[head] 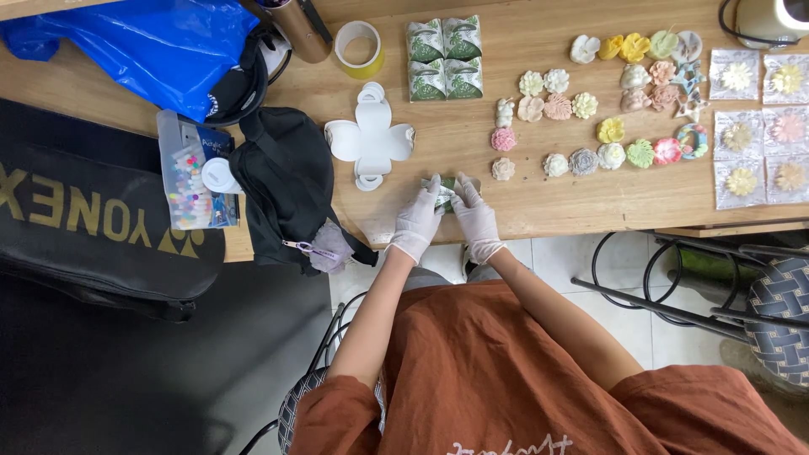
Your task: The recorder is shown folding cardboard packaging and placing finished handmade decorative items inside.
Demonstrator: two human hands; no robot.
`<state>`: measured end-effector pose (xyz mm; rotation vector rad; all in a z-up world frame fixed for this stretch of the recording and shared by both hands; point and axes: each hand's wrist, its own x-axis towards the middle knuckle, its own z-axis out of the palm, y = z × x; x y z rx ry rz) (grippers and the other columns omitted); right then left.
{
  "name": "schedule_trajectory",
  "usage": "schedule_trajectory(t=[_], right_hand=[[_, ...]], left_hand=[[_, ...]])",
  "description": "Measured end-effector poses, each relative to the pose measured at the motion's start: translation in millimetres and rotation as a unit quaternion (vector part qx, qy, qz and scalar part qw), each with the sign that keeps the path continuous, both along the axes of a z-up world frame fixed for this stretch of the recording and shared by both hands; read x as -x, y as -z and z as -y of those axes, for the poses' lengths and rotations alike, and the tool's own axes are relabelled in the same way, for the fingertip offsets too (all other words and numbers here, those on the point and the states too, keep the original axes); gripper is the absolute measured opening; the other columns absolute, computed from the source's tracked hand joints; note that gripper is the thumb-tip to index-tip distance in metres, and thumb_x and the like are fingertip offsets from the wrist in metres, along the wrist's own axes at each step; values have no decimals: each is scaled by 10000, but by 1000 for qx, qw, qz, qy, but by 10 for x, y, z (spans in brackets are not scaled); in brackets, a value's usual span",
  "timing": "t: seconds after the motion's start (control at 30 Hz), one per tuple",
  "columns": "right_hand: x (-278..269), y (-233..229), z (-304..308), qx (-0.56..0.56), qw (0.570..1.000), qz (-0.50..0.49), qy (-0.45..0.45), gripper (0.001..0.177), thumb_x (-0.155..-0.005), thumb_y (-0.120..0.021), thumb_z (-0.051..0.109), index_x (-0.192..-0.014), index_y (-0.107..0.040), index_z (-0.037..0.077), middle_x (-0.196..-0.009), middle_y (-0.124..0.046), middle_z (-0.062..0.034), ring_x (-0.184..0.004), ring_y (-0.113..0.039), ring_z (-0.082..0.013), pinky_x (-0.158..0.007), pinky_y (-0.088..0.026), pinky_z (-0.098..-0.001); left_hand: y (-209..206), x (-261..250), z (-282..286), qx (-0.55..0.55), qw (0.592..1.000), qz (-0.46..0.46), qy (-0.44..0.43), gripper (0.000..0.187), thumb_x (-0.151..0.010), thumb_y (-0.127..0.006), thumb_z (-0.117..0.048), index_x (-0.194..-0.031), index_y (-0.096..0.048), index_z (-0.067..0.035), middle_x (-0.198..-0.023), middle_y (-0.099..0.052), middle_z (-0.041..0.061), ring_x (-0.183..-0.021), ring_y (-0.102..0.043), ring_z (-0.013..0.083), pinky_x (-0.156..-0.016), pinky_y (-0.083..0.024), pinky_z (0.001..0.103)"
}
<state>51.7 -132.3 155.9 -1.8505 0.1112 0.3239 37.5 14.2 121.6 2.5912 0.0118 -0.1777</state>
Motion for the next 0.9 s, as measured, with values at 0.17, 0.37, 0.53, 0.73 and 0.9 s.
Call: schedule_trajectory(t=[0.17,0.37,0.53,0.73,0.9], right_hand=[[115,-705,-49,232,947,208,-79,561,-922,-687,183,-1462,-550,121,-1031,-667,-158,-867,-670,-293,-752,-532,-384],[-117,-402,-130,429,766,426,-219,292,-960,-648,259,-1220,-656,125,-848,-586,-108,-714,-593,-280,-599,-466,-409],[-303,-99,-82,552,638,427,-326,145,-1018,-588,192,-1091,-692,122,-757,-578,-91,-644,-578,-239,-543,-453,-382],[-596,-268,124,451,740,416,-275,136,-926,-601,194,-1026,-688,163,-808,-636,-92,-723,-619,-293,-614,-503,-430],[-864,-1052,495,368,852,259,-270,297,-948,-657,305,-1212,-722,187,-881,-681,-132,-690,-669,-305,-609,-550,-430]], left_hand=[[-572,199,-77,15,998,-42,-43,966,-848,-771,-283,-1609,-199,-117,-1181,-644,208,-919,-694,394,-780,-563,487],[-546,580,-243,54,985,-101,-128,985,-848,-791,-304,-1607,-197,-102,-1114,-653,180,-906,-695,344,-766,-573,449],[-394,847,-174,95,965,-159,-184,933,-872,-767,-296,-1614,-231,-119,-1081,-657,145,-893,-694,311,-770,-566,432],[296,1176,-21,148,955,-114,-230,894,-857,-779,-277,-1588,-288,-125,-966,-651,102,-858,-676,298,-801,-551,438],[598,1267,-16,136,962,-93,-218,788,-862,-775,-261,-1536,-397,-113,-934,-645,104,-850,-664,321,-816,-530,458]])
